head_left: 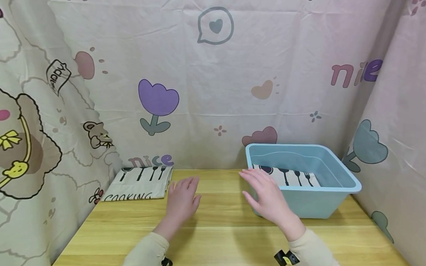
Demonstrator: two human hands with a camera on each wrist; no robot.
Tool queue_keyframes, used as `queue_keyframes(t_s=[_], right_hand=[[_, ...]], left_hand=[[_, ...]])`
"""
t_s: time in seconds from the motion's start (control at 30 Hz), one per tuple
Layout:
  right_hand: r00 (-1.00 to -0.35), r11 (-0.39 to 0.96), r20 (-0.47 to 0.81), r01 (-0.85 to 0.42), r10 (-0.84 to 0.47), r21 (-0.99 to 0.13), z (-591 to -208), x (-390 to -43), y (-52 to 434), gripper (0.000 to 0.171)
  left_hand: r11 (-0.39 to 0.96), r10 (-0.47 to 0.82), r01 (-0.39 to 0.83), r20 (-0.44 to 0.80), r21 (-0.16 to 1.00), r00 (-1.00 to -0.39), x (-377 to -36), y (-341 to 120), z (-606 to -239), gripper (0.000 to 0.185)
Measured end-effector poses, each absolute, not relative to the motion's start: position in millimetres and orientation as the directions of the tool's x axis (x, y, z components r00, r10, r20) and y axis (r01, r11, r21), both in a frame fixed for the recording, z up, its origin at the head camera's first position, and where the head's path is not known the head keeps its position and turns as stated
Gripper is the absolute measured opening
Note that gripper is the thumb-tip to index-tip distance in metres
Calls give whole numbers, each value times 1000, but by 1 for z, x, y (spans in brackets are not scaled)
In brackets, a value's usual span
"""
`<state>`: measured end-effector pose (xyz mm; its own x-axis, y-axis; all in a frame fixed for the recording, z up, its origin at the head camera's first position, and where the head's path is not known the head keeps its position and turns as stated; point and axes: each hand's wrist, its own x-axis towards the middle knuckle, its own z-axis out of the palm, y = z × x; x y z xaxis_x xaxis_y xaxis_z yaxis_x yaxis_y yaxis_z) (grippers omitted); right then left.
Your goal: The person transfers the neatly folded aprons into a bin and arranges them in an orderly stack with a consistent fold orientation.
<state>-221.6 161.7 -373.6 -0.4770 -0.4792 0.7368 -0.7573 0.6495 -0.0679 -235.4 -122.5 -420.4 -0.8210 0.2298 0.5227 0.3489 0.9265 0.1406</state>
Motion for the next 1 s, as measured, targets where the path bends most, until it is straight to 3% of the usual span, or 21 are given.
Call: queue_keyframes(t_s=[0.53,1.0], right_hand=[[-471,574,695,-812,-543,-101,-400,-214,118,54],[-557,584,627,-788,-545,-193,-422,-222,98,54]], left_hand=[[965,51,147,392,218,-919,-250,-181,-459,60],[977,-19,54,335,207,-942,-261,-212,-475,61]])
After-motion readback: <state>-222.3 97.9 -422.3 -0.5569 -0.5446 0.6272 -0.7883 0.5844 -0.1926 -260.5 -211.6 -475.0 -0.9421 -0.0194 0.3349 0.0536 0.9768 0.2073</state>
